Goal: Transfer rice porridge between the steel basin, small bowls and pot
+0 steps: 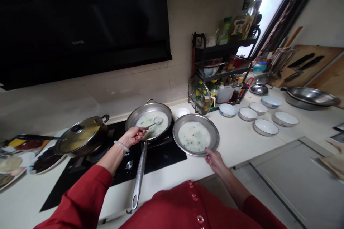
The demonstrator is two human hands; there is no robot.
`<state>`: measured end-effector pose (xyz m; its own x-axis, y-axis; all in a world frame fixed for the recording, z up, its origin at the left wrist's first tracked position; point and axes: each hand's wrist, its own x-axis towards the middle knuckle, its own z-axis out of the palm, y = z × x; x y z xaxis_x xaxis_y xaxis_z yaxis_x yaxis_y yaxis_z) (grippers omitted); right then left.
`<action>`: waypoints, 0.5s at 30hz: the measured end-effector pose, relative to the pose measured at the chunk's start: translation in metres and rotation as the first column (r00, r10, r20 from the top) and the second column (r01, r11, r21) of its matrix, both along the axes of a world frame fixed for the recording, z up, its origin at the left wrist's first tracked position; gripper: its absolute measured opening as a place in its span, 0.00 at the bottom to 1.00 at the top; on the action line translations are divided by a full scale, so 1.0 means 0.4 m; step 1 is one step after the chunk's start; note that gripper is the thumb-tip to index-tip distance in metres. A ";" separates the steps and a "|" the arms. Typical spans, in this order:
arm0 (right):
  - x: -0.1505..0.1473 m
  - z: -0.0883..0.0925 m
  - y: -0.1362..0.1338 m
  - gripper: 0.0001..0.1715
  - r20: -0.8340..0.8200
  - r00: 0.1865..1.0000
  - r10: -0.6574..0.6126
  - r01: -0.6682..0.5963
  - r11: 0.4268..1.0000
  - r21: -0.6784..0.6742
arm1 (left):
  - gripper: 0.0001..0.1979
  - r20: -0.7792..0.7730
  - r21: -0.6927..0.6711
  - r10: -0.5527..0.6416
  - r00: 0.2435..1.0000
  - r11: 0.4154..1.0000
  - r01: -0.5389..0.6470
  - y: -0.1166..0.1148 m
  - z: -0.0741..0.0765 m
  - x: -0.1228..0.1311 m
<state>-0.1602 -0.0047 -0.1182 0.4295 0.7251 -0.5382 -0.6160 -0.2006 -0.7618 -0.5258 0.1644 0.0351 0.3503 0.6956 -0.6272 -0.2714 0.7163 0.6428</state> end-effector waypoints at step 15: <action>-0.002 0.012 -0.002 0.21 -0.008 1.000 0.001 -0.001 1.000 -0.012 | 0.11 0.016 -0.068 0.053 0.998 0.996 -0.052 -0.032 0.052 -0.011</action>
<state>-0.1609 -0.0053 -0.1133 0.4245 0.7191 -0.5502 -0.6216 -0.2103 -0.7546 -0.5303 0.1515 0.0560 0.3265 0.6698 -0.6669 -0.3208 0.7422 0.5884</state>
